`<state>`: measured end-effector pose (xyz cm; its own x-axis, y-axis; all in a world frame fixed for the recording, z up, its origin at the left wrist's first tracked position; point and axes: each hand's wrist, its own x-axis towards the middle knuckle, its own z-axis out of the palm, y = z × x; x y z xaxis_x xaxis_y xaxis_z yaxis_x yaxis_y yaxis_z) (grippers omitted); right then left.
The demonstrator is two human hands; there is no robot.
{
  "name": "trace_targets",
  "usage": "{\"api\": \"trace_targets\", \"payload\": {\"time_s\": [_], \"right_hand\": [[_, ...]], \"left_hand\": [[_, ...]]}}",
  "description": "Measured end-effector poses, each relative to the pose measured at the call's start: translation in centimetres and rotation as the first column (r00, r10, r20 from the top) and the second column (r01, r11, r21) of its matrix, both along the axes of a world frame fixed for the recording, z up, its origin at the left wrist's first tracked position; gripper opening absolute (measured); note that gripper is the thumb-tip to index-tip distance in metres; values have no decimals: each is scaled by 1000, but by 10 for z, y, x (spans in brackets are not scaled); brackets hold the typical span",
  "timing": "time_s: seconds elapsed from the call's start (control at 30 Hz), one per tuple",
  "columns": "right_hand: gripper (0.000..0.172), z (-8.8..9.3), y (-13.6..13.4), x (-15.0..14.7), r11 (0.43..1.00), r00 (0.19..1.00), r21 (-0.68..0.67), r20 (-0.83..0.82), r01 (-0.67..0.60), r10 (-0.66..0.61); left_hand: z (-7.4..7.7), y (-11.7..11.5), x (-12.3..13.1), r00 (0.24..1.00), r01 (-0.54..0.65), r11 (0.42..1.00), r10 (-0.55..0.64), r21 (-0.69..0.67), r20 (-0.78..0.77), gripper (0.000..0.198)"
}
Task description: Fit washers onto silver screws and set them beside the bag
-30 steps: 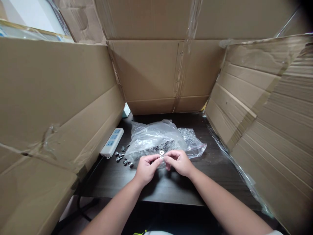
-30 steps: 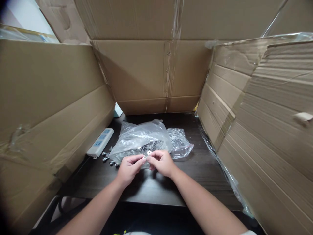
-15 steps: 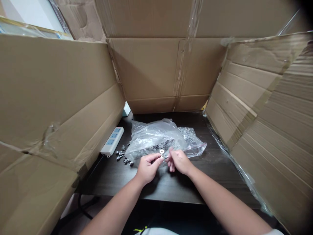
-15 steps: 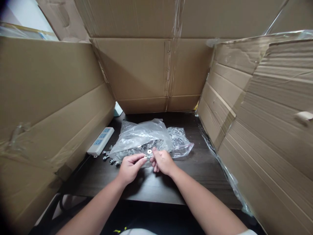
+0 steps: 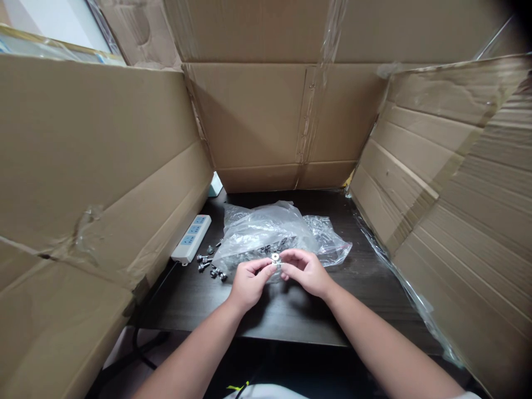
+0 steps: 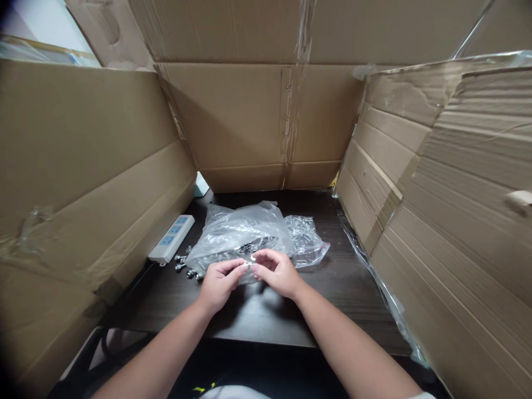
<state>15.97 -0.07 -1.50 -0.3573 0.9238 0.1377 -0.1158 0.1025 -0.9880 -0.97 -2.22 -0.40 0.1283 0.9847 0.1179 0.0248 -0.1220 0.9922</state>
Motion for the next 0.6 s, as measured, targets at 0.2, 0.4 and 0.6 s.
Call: {"api": "trace_targets", "payload": {"time_s": [0.2, 0.4, 0.6], "right_hand": [[27, 3, -2, -5, 1000, 999, -7, 29, 14, -13], [37, 0, 0, -3, 999, 996, -38, 89, -12, 15], [30, 1, -4, -4, 1000, 1000, -28, -24, -3, 2]], "left_hand": [[1, -1, 0, 1000, 21, 1000, -20, -19, 16, 22], [-2, -1, 1, 999, 8, 1000, -7, -20, 37, 21], [-9, 1, -1, 997, -9, 998, 14, -67, 74, 24]]}}
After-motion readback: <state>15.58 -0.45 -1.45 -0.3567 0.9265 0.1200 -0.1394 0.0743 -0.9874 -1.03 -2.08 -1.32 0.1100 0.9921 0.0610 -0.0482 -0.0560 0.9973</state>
